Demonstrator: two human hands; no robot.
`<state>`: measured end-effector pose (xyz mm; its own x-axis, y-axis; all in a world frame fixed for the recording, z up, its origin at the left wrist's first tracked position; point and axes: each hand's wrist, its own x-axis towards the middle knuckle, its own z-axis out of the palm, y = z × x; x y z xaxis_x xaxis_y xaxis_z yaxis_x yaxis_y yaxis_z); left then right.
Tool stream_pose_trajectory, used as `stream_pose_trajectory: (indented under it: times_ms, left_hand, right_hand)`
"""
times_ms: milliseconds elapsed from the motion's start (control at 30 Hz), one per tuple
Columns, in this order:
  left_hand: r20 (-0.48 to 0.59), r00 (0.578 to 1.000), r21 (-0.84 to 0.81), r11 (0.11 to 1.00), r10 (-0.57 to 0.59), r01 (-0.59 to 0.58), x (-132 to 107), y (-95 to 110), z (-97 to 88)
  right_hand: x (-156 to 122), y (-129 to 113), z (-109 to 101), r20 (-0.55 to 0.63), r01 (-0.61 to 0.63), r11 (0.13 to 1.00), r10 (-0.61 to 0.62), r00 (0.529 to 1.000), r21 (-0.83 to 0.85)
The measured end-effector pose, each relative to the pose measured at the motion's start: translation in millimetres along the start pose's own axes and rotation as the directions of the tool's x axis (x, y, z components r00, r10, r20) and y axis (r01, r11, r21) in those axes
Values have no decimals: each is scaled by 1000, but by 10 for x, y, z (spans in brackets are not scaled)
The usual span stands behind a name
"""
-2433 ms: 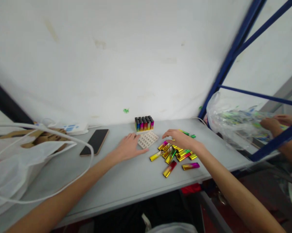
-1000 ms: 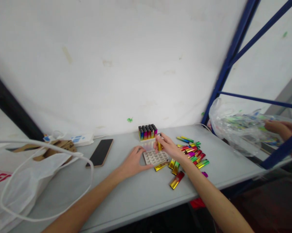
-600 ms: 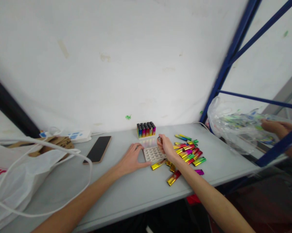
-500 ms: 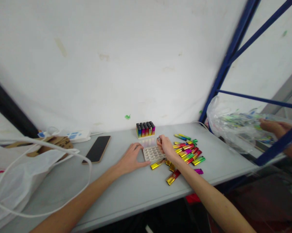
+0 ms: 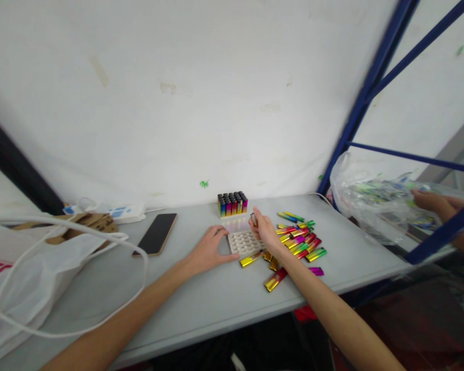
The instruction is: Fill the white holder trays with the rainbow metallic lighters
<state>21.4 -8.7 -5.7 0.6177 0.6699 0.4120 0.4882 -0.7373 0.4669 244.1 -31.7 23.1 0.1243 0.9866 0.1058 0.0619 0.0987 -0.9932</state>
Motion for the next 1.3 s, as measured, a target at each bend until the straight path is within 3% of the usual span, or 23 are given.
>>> stream_pose_trajectory:
  times_ms: [100, 200, 333, 467, 800, 900, 1033, 1133, 1300]
  left_hand:
    - [11, 1000, -22, 999, -24, 25, 8, 14, -9]
    - [23, 998, -39, 998, -57, 58, 19, 9, -15]
    - [20, 998, -63, 996, -67, 68, 23, -18, -5]
    - [18, 997, -75, 994, -76, 78, 16, -16, 2]
    - [24, 998, -75, 996, -56, 57, 20, -17, -1]
    - [28, 998, -69, 996, -51, 53, 23, -27, -2]
    - [33, 999, -59, 998, -35, 37, 28, -28, -14]
    - [27, 999, -54, 998, -30, 32, 27, -18, -24]
    - [24, 999, -44, 998, -34, 35, 17, 6, -17]
  right_hand:
    - [5, -4, -10, 60, 104, 995, -103, 993, -13]
    - [-16, -3, -13, 125, 255, 957, -238, 963, -136]
    - [-59, -18, -9, 242, 359, 891, -297, 924, -278]
    - [-34, -68, 12, 223, 377, 802, -306, 925, -463]
    - [27, 30, 106, 266, 405, 805, -316, 911, -433]
    - [31, 48, 129, 311, 438, 722, -313, 897, -535]
    - [110, 22, 127, 413, 545, 590, -357, 838, -596]
    - [114, -53, 58, 470, 592, 531, -362, 805, -606]
    - [-190, -243, -273, 427, 554, 600, -356, 831, -578]
